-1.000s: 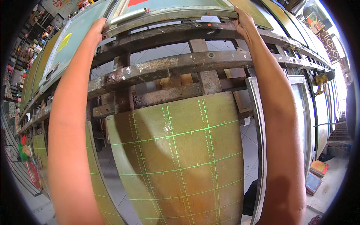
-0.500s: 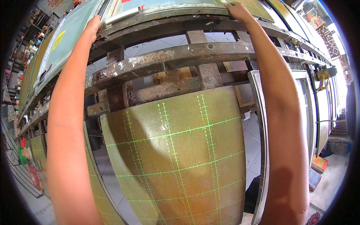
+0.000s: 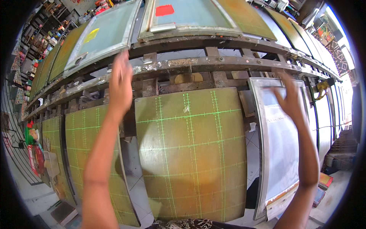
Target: The person performs a screen printing task by lowering a screen onto a shirt, using a squeegee to spread white ink across the screen by hand, and then drying the printed design with a heat gun.
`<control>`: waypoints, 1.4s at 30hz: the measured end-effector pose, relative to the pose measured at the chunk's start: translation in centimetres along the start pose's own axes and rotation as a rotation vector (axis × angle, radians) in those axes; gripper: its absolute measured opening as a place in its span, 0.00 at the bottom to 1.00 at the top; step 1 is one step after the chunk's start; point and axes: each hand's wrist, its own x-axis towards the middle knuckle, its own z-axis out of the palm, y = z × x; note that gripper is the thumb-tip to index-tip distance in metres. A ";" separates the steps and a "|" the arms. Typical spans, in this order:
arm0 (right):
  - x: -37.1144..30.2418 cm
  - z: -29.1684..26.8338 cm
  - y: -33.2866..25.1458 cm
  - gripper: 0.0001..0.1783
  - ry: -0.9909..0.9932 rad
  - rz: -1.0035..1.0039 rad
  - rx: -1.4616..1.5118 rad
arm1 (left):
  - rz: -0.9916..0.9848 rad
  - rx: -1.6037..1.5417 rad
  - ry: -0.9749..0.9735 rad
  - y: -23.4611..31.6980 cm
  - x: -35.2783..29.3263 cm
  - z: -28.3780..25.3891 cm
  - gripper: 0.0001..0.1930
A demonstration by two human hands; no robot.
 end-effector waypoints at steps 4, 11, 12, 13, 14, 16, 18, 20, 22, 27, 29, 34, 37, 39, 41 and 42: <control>-15.3 -12.3 -8.2 0.29 -0.465 0.149 0.147 | -0.101 -0.084 -0.185 2.7 -18.8 -5.3 0.20; -36.8 -28.1 -20.7 0.21 -0.202 0.721 0.197 | -0.464 -0.374 -0.320 11.5 -46.7 -4.0 0.09; -39.7 -28.8 -20.8 0.21 -0.127 0.750 0.195 | -0.598 -0.464 -0.396 12.8 -49.0 -3.4 0.10; -42.6 -29.2 -20.2 0.20 -0.054 0.775 0.191 | -0.567 -0.426 -0.531 13.7 -50.6 -3.1 0.11; -45.5 -29.2 -20.1 0.20 0.012 0.805 0.201 | -0.543 -0.371 -0.667 15.0 -51.7 -3.2 0.12; -49.3 -30.0 -18.9 0.16 0.142 0.912 0.250 | -0.470 -0.252 -0.877 17.4 -52.4 -1.8 0.14; -54.0 -29.8 -16.4 0.15 0.294 1.007 0.319 | -0.395 -0.096 -1.014 20.2 -52.5 -0.4 0.15; -57.1 -30.9 -14.2 0.16 0.406 0.959 0.435 | -0.349 -0.137 -0.961 20.4 -54.7 1.0 0.13; -60.6 -30.5 -11.7 0.17 0.464 0.934 0.502 | -0.315 -0.168 -0.840 21.2 -56.2 3.0 0.15; -67.7 -26.3 -7.1 0.23 0.542 1.062 0.692 | -0.628 -0.508 -0.555 19.7 -62.6 11.2 0.16; -71.0 -22.8 -3.9 0.25 0.551 1.040 0.695 | -0.722 -0.577 -0.535 20.6 -63.4 15.4 0.18; -72.4 -23.5 0.5 0.33 0.249 1.025 0.408 | -0.684 -0.466 -0.418 21.7 -64.9 24.9 0.22; -70.7 -23.2 4.0 0.39 0.077 0.813 0.124 | -0.575 -0.373 -0.267 20.9 -64.9 28.7 0.24; -69.1 -23.1 6.2 0.43 0.001 0.730 0.003 | -0.542 -0.374 -0.167 20.0 -64.4 30.9 0.24; -67.6 -22.7 8.6 0.44 -0.075 0.614 -0.061 | -0.551 -0.412 -0.071 19.1 -63.6 33.0 0.24; -66.9 -22.6 9.4 0.45 -0.118 0.560 -0.093 | -0.532 -0.400 -0.052 19.0 -63.2 33.7 0.24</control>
